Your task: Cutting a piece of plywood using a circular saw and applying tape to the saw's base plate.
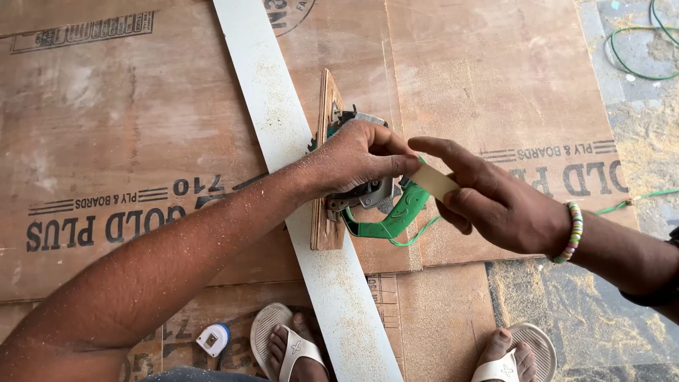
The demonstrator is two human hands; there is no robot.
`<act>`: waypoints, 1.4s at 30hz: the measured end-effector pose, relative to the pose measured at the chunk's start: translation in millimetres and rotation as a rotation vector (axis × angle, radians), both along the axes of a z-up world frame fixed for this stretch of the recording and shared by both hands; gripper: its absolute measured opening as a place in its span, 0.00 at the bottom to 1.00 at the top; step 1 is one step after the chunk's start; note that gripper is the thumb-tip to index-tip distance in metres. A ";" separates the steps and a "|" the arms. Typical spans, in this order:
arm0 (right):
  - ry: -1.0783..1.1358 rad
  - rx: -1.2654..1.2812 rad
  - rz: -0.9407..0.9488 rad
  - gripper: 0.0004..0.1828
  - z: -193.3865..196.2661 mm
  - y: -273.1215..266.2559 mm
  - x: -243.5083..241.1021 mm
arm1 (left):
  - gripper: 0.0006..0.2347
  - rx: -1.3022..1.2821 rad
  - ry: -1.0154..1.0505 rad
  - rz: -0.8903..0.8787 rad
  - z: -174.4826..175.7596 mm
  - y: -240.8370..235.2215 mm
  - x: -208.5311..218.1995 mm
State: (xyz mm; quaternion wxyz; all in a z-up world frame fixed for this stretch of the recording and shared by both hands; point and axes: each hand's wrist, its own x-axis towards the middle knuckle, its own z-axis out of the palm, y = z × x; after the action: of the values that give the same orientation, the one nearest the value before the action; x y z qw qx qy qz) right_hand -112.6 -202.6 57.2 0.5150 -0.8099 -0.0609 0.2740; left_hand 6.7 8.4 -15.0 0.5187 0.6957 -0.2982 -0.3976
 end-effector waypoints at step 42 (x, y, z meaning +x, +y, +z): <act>0.502 -0.120 -0.128 0.26 -76.0 36.0 2.0 | 0.10 0.779 -0.740 -0.189 40.7 9.9 3.2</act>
State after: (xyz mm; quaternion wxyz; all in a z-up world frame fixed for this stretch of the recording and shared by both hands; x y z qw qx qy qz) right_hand -110.6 -166.6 -18.9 0.4812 -0.7480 0.1363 0.4362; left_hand 9.9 18.4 25.7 0.0450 0.9001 -0.3526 -0.2519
